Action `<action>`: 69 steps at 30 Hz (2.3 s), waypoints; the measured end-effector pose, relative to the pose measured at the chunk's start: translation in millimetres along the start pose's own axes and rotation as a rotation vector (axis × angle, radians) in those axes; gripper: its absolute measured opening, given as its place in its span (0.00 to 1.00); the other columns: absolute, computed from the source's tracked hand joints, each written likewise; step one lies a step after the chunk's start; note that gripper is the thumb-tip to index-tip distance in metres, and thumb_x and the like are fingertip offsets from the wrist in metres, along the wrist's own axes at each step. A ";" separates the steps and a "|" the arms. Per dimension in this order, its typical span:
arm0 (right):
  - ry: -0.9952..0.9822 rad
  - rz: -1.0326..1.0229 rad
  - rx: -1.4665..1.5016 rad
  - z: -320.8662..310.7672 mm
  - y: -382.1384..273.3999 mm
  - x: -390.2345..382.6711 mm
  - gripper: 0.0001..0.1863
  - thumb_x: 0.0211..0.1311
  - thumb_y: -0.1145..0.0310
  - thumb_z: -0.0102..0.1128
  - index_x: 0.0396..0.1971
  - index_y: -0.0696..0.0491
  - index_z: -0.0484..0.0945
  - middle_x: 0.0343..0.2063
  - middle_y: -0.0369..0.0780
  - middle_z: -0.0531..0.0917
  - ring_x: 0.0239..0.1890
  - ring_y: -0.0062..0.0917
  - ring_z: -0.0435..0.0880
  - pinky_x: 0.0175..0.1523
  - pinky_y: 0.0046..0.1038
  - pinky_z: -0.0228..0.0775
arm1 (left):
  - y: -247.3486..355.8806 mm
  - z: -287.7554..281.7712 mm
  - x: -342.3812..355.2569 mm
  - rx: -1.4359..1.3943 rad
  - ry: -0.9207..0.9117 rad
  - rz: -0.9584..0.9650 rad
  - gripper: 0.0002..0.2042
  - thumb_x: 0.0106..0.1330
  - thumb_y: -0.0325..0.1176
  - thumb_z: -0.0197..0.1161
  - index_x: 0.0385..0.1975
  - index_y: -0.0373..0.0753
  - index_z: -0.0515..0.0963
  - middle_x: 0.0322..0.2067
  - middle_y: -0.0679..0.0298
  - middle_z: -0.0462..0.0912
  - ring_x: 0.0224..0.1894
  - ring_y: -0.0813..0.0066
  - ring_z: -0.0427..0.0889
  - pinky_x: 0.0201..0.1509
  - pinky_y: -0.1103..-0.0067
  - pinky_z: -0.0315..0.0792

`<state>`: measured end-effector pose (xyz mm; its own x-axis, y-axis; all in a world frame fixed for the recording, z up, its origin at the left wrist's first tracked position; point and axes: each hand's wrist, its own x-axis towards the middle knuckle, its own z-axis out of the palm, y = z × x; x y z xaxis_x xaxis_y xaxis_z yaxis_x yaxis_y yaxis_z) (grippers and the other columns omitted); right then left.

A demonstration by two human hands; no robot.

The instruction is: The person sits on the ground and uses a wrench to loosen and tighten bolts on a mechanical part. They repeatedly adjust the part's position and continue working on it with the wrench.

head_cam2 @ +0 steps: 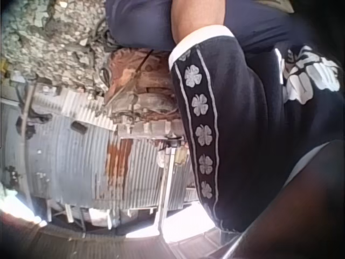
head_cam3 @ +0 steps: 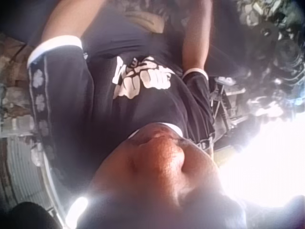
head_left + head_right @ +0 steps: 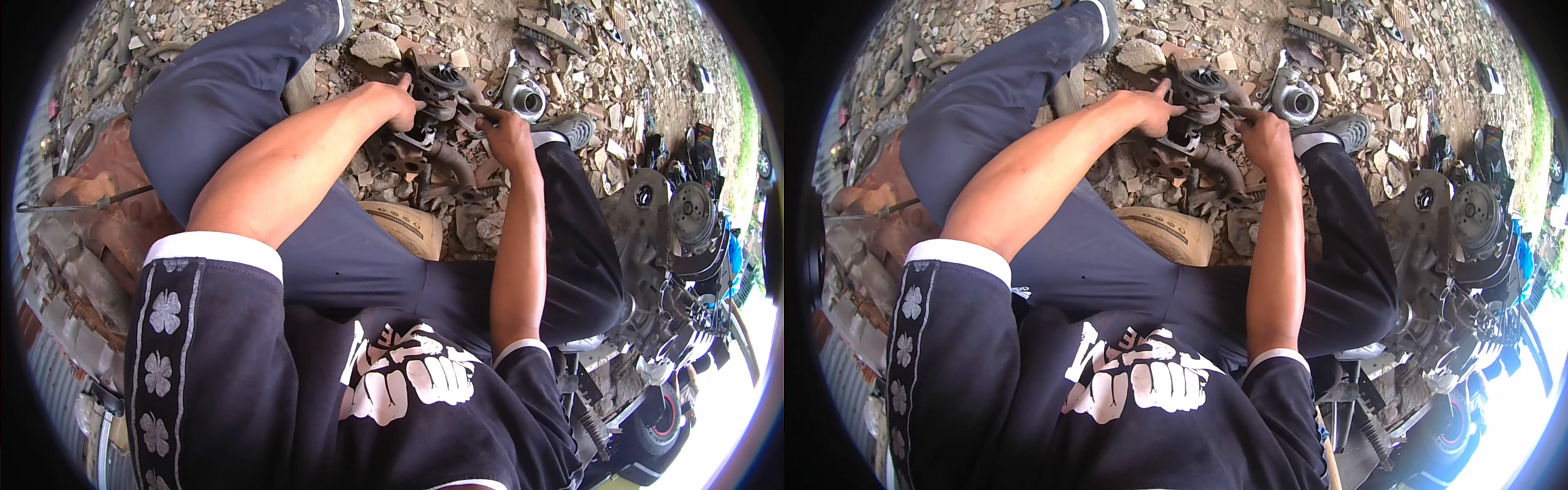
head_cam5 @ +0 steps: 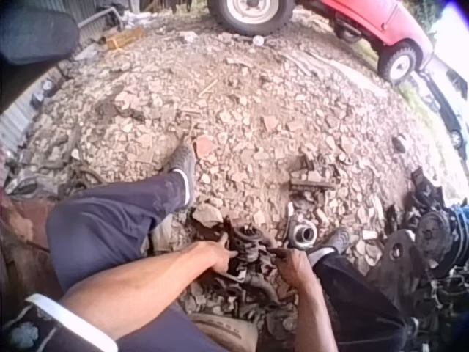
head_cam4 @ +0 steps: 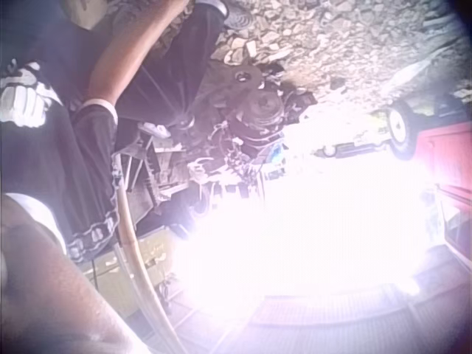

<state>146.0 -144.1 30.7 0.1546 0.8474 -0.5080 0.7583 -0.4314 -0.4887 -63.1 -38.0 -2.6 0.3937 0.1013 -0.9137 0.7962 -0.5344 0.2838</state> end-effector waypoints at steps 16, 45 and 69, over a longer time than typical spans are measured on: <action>0.055 -0.176 -0.104 39.7 -22.8 -10.4 0.14 0.62 0.68 0.57 0.44 0.54 0.86 0.32 0.58 0.84 0.39 0.51 0.85 0.47 0.46 0.77 | 2.8 -2.8 -2.4 0.071 0.000 -0.018 0.38 0.63 0.38 0.57 0.75 0.68 0.51 0.77 0.49 0.29 0.71 0.53 0.65 0.72 0.64 0.63; 0.120 -0.018 -0.374 73.0 -67.7 -4.8 0.17 0.67 0.68 0.48 0.28 0.56 0.87 0.32 0.51 0.87 0.37 0.45 0.89 0.44 0.40 0.83 | -2.7 -7.1 2.7 0.137 0.111 0.087 0.25 0.61 0.36 0.56 0.60 0.37 0.76 0.73 0.44 0.52 0.69 0.55 0.68 0.70 0.68 0.65; 0.098 0.125 -0.173 44.1 -75.4 -23.7 0.14 0.56 0.72 0.52 0.30 0.65 0.85 0.32 0.60 0.84 0.41 0.56 0.85 0.50 0.48 0.78 | 4.4 -13.2 -11.9 0.057 0.175 0.049 0.22 0.60 0.36 0.57 0.56 0.41 0.80 0.72 0.41 0.52 0.66 0.52 0.72 0.67 0.65 0.68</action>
<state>57.2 -145.3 48.3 0.3087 0.8205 -0.4811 0.8255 -0.4823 -0.2930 -58.3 -30.5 13.4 0.5093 0.2153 -0.8332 0.7485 -0.5886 0.3054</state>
